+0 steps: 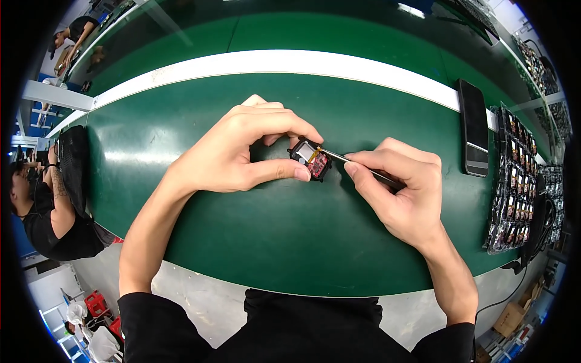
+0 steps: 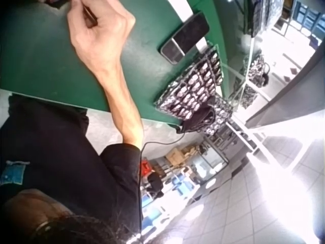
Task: Inspecting and assembling the internal components of a smartwatch using tweezers at an industrial workbench.
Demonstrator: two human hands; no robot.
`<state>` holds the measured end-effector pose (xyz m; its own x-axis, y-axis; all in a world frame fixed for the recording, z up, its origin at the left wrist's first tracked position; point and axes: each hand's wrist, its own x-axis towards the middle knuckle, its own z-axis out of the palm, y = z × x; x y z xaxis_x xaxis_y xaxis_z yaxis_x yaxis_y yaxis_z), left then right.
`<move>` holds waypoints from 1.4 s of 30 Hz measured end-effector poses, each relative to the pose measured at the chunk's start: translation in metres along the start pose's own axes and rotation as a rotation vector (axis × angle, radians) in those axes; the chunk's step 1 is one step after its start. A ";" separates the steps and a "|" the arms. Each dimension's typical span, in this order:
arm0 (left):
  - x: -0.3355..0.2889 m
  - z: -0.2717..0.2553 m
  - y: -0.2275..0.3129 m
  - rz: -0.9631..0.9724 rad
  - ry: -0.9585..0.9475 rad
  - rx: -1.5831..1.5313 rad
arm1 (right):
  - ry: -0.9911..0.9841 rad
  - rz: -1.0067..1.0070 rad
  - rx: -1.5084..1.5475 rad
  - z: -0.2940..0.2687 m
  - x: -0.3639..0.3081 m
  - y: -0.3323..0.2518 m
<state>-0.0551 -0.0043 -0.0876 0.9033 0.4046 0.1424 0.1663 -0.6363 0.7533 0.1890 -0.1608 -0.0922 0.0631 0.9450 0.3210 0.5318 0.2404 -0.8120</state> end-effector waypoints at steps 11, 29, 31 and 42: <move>0.000 0.000 0.003 0.019 -0.017 0.057 | -0.015 0.021 -0.004 0.002 0.000 -0.002; 0.003 0.004 0.003 0.096 -0.001 0.087 | -0.024 -0.055 -0.022 0.001 -0.004 0.001; 0.002 0.004 0.004 0.070 0.015 0.066 | -0.014 -0.036 -0.045 0.002 -0.001 -0.003; 0.006 0.006 0.014 0.100 0.013 0.120 | -0.032 0.067 0.074 0.002 -0.008 -0.011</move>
<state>-0.0449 -0.0143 -0.0803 0.9125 0.3438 0.2217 0.1231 -0.7476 0.6526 0.1808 -0.1708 -0.0874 0.0687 0.9658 0.2501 0.4638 0.1910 -0.8651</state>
